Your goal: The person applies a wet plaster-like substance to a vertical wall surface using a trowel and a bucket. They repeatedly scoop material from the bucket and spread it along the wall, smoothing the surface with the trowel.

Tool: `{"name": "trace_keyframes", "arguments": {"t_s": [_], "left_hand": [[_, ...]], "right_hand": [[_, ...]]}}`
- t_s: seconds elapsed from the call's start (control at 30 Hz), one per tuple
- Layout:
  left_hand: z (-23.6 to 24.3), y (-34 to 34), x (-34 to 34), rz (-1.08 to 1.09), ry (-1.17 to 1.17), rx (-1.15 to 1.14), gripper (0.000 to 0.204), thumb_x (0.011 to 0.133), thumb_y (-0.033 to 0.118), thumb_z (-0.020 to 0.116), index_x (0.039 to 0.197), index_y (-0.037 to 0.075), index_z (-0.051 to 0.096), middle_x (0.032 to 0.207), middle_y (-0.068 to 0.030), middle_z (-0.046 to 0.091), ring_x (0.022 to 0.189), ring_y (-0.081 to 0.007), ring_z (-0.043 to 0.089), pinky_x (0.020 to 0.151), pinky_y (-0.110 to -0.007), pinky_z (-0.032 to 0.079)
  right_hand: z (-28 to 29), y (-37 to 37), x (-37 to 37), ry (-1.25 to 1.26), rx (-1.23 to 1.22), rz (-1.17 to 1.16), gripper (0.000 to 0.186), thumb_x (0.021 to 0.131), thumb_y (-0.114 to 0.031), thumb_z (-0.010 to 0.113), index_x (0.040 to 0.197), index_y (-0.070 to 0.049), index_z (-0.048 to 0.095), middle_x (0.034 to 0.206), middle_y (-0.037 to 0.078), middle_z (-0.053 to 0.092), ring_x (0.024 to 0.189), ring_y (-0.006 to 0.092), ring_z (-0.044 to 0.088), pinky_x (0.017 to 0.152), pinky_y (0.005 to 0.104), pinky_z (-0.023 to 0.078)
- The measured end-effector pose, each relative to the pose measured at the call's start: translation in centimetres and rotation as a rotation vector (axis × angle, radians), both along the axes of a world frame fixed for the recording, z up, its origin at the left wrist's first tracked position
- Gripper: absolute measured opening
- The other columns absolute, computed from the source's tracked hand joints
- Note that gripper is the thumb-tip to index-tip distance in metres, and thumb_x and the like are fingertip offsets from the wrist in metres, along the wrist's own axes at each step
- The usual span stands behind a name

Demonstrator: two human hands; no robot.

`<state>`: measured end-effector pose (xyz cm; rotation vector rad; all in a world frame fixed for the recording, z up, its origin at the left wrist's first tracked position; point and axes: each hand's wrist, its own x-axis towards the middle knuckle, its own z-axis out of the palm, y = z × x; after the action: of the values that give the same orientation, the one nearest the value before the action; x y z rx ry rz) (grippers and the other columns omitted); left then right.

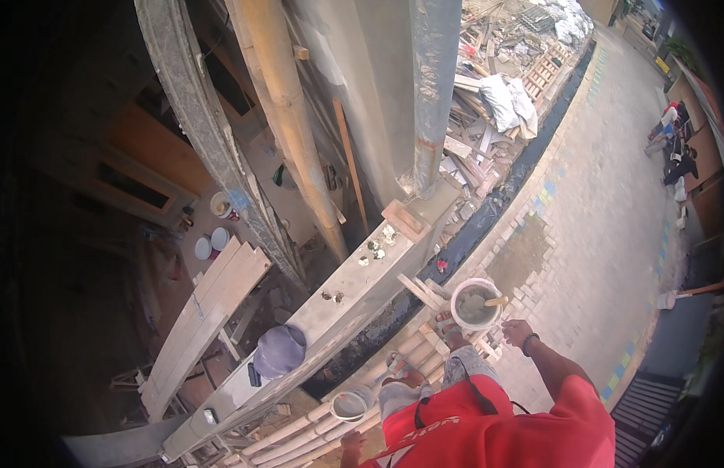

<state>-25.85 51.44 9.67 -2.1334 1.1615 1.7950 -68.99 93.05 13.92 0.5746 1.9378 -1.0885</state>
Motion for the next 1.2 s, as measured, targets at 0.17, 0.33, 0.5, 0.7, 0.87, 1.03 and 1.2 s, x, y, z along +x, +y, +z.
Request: {"name": "trace_keyframes", "arguments": {"t_s": [0.17,0.33,0.5,0.7,0.87,1.03,1.2], "left_hand": [[-1.3,-2.1,1.8,-0.016,0.169,0.122,0.026,0.080,0.015,0.054,0.105,0.010,0.051,0.095,-0.0117,0.058,0.072,-0.0241,0.060,0.052,-0.035,0.046],[1.6,-3.0,-1.8,0.000,0.178,0.036,0.020,0.085,0.012,0.053,0.103,0.006,0.052,0.077,-0.0078,0.060,0.063,-0.0196,0.062,0.043,-0.025,0.041],[-0.8,-3.6,-4.3,0.018,0.242,0.032,0.023,0.084,0.016,0.055,0.105,0.006,0.053,0.078,-0.0086,0.061,0.055,-0.0184,0.061,0.039,-0.025,0.037],[0.6,-4.4,-5.0,-0.002,0.140,-0.020,0.025,0.087,0.027,0.056,0.103,0.008,0.052,0.079,-0.0076,0.061,0.056,-0.0187,0.060,0.038,-0.026,0.034],[-1.0,-4.4,-4.4,0.001,0.138,0.003,0.031,0.090,0.038,0.050,0.102,0.009,0.051,0.081,-0.0069,0.060,0.059,-0.0180,0.060,0.039,-0.026,0.033],[-2.0,-2.6,-5.0,0.038,0.117,0.033,0.017,0.087,0.020,0.050,0.101,0.010,0.050,0.083,-0.0061,0.061,0.059,-0.0180,0.060,0.043,-0.026,0.035],[-3.0,-1.5,-3.8,0.133,0.170,0.037,0.016,0.083,0.013,0.053,0.098,0.009,0.051,0.081,-0.0084,0.061,0.058,-0.0178,0.059,0.038,-0.024,0.033]], "right_hand": [[0.9,0.2,3.3,-0.051,0.007,-0.098,0.027,0.081,-0.011,0.055,0.108,-0.005,0.059,0.071,0.009,0.059,0.053,0.0170,0.055,0.044,0.0282,0.043],[0.3,1.0,6.3,-0.077,-0.101,-0.241,0.025,0.079,-0.009,0.056,0.104,-0.006,0.058,0.065,0.008,0.055,0.047,0.0177,0.051,0.040,0.0287,0.038],[-5.2,5.3,7.4,-0.097,-0.344,-0.445,0.023,0.081,-0.008,0.054,0.103,-0.006,0.058,0.066,0.009,0.056,0.047,0.0182,0.051,0.041,0.0295,0.040],[-1.1,2.7,7.5,0.028,-0.104,-0.272,0.024,0.083,-0.011,0.053,0.106,-0.006,0.057,0.070,0.010,0.057,0.049,0.0178,0.053,0.042,0.0305,0.042],[-0.7,3.2,6.8,0.051,-0.063,-0.286,0.026,0.083,-0.013,0.053,0.108,-0.007,0.056,0.071,0.010,0.059,0.050,0.0188,0.054,0.043,0.0310,0.043],[-1.9,5.5,5.8,-0.016,-0.207,-0.386,0.028,0.084,-0.015,0.053,0.111,-0.008,0.055,0.074,0.009,0.059,0.052,0.0187,0.056,0.044,0.0307,0.044],[2.3,2.0,5.3,0.046,-0.045,-0.287,0.027,0.081,-0.008,0.055,0.108,-0.009,0.055,0.073,0.010,0.056,0.048,0.0189,0.049,0.040,0.0294,0.036]]}}
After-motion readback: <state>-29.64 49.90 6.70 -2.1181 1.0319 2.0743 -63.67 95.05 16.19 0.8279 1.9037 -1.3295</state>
